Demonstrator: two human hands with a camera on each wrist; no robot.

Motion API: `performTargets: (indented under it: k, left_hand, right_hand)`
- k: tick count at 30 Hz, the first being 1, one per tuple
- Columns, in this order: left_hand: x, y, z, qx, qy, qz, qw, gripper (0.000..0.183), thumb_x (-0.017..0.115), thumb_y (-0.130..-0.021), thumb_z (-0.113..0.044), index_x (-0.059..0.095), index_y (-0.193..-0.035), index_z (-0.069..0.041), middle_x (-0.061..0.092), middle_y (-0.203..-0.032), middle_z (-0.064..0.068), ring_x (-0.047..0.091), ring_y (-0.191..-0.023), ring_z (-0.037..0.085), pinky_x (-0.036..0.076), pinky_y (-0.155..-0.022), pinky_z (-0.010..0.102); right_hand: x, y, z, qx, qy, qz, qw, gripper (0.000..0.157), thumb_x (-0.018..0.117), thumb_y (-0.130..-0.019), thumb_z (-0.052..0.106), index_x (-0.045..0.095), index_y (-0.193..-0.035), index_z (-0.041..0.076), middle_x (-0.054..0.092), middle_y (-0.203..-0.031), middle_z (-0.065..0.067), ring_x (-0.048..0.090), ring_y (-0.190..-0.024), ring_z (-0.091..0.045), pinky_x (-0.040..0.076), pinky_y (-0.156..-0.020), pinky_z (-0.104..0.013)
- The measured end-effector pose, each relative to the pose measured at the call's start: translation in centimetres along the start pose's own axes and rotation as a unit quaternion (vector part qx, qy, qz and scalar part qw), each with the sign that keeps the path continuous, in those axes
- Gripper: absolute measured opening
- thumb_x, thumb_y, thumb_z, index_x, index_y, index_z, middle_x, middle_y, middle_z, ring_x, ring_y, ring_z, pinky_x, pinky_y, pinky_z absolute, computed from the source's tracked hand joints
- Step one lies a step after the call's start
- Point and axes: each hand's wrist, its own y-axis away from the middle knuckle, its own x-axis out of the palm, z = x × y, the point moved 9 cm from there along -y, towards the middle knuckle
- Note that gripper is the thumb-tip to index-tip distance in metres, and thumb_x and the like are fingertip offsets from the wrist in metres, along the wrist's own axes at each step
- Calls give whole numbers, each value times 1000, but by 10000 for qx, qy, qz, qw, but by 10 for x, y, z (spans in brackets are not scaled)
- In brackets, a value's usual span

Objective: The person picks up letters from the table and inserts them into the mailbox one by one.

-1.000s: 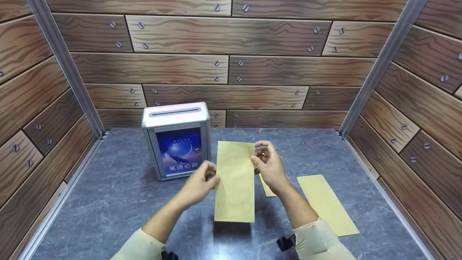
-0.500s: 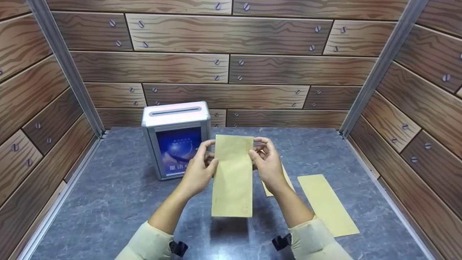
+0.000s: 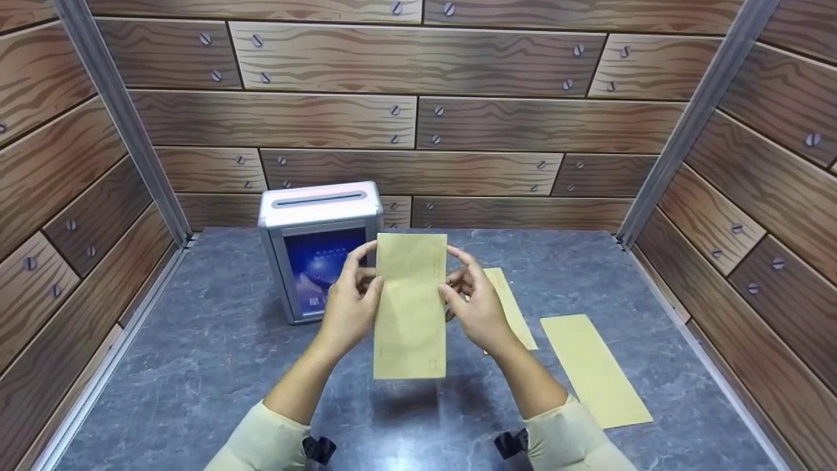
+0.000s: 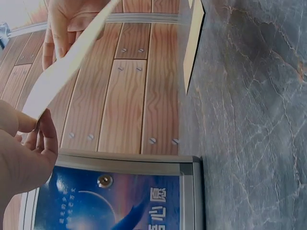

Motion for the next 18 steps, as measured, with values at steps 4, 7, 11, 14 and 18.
performTargets:
  k: [4,7,11,14,18]
  left_hand:
    - [-2,1,-2,-28,75,177,9998,62,61,-108,-5,42,-163,-26,78,-119,10,70,-88,17,60,-75,29]
    - [-1,3,-4,9,146,390,9991,66,60,-108,-4,37,-165,-28,75,-125,10,71,-92,18,61,-77,30]
    - [0,7,-4,79,274,672,9973,73,59,-106,2,32,-167,-27,73,-129,11,71,-96,18,59,-78,28]
    - [0,9,-2,98,412,873,9953,80,59,-104,6,28,-169,-28,73,-128,12,70,-95,18,58,-76,27]
    - [-1,10,-1,98,452,1024,9937,87,60,-102,8,22,-171,-30,73,-125,12,69,-92,19,59,-73,27]
  right_hand:
    - [-1,-1,6,-120,71,-104,9998,67,67,-104,-1,44,-163,22,62,-105,-14,64,-78,-19,63,-60,-34]
    - [-3,-2,10,-236,79,-272,9993,66,66,-104,-2,46,-161,22,62,-104,-14,64,-77,-18,61,-60,-30]
    - [-6,-1,15,-386,83,-474,9981,62,66,-103,-4,49,-158,19,62,-102,-15,63,-78,-15,59,-60,-26]
    - [-6,0,17,-483,60,-547,9973,59,67,-103,-4,51,-156,16,63,-101,-16,63,-77,-14,58,-60,-25]
    - [-5,-1,20,-566,-6,-457,9973,59,66,-104,-1,51,-158,17,64,-101,-16,63,-76,-14,59,-61,-30]
